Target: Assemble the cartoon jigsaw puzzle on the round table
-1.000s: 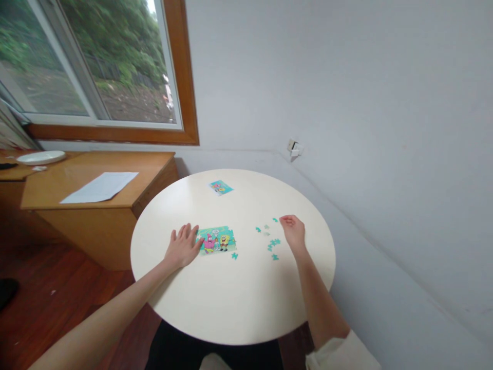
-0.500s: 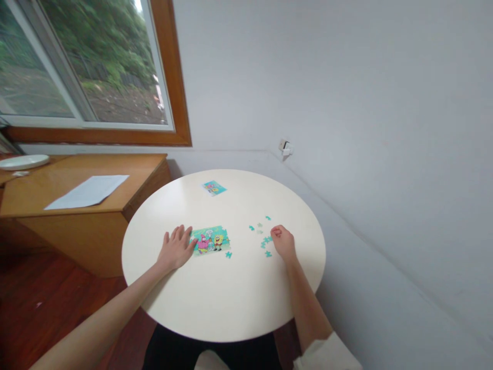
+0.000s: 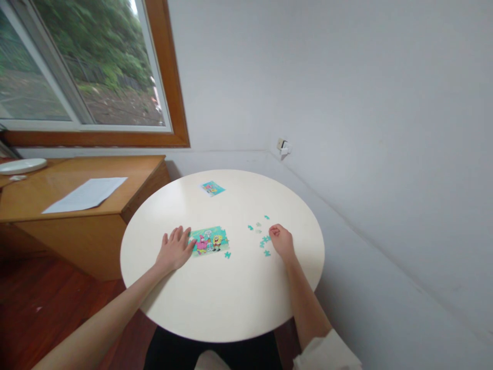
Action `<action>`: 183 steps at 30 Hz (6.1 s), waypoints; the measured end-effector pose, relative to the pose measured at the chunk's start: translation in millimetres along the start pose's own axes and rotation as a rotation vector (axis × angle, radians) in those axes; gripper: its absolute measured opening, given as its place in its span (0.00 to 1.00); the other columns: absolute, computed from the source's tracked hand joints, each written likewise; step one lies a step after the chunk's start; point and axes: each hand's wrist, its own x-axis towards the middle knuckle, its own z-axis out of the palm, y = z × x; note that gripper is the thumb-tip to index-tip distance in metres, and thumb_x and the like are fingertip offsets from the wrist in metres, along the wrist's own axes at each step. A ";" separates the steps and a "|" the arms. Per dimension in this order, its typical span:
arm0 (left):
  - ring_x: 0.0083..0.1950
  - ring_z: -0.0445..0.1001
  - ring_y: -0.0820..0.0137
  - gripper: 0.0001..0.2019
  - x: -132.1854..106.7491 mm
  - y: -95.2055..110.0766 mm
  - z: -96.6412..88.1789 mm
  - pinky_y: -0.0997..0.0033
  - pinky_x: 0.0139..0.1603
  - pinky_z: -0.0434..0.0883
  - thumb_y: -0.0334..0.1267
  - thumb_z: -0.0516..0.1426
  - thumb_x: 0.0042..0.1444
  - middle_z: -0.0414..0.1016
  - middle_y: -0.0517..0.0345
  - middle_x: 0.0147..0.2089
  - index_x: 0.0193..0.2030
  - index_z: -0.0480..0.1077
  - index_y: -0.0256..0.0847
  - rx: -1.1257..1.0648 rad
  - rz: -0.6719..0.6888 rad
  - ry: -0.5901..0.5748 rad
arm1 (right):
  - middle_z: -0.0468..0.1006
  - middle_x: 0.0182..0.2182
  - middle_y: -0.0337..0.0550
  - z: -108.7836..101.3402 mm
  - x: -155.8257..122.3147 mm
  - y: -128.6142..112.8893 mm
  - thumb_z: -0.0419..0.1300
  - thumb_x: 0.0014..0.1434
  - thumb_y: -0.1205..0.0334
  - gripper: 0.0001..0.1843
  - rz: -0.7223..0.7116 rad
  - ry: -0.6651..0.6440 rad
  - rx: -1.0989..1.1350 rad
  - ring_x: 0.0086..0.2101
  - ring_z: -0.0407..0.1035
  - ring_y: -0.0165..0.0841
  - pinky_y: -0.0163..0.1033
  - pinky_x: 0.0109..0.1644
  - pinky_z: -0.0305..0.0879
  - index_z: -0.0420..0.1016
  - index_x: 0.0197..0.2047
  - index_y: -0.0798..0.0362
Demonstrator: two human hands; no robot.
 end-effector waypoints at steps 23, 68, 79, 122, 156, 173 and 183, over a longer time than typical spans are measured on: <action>0.71 0.49 0.54 0.30 1.2 -1.4 2.5 0.44 0.67 0.48 0.52 0.37 0.64 0.52 0.41 0.70 0.67 0.54 0.39 -0.005 0.004 0.009 | 0.79 0.38 0.47 -11.4 -1.6 24.0 0.58 0.47 0.57 0.12 -0.087 -0.056 -0.008 0.38 0.73 0.37 0.44 0.47 0.69 0.78 0.33 0.51; 0.33 0.73 0.64 0.21 -7.0 -9.0 -9.0 0.70 0.30 0.54 0.48 0.46 0.63 0.76 0.52 0.28 0.27 0.71 0.40 -0.080 -0.038 0.035 | 0.77 0.23 0.43 -9.3 -6.7 20.3 0.66 0.37 0.39 0.26 0.064 0.129 0.360 0.26 0.72 0.36 0.40 0.33 0.67 0.71 0.30 0.52; 0.33 0.71 0.66 0.18 -7.8 -9.4 -9.5 0.71 0.31 0.55 0.45 0.46 0.62 0.75 0.53 0.31 0.27 0.69 0.40 -0.113 -0.006 0.099 | 0.81 0.26 0.51 -12.9 -8.6 16.8 0.65 0.41 0.41 0.29 0.199 0.234 0.517 0.29 0.76 0.39 0.42 0.33 0.69 0.77 0.37 0.58; 0.37 0.78 0.61 0.22 -18.8 3.9 -21.1 0.70 0.33 0.61 0.44 0.42 0.63 0.80 0.46 0.34 0.30 0.74 0.39 -0.032 0.038 0.004 | 0.77 0.24 0.42 -12.2 -9.5 16.6 0.65 0.38 0.42 0.27 0.091 0.180 0.427 0.26 0.71 0.34 0.41 0.33 0.67 0.76 0.36 0.54; 0.40 0.68 0.64 0.09 -13.8 -2.2 -6.7 0.67 0.40 0.64 0.32 0.48 0.57 0.71 0.48 0.35 0.30 0.67 0.39 -0.079 0.244 0.206 | 0.81 0.27 0.44 64.7 0.6 -76.0 0.69 0.36 0.50 0.16 0.037 -0.264 0.535 0.30 0.74 0.36 0.42 0.38 0.70 0.78 0.26 0.52; 0.25 0.60 0.73 0.11 -0.1 -16.0 2.2 0.72 0.28 0.57 0.36 0.48 0.53 0.60 0.63 0.20 0.21 0.56 0.42 -0.822 -0.205 0.328 | 0.79 0.26 0.44 104.5 -8.8 -70.5 0.68 0.35 0.47 0.20 0.140 -0.189 0.645 0.29 0.70 0.34 0.39 0.33 0.64 0.77 0.29 0.53; 0.24 0.59 0.75 0.10 1.0 -18.6 2.7 0.74 0.27 0.55 0.37 0.50 0.51 0.59 0.66 0.19 0.21 0.58 0.41 -1.015 -0.169 0.380 | 0.77 0.25 0.40 110.5 -18.0 -124.2 0.66 0.40 0.55 0.14 0.028 -0.496 0.600 0.26 0.70 0.31 0.38 0.34 0.65 0.76 0.29 0.54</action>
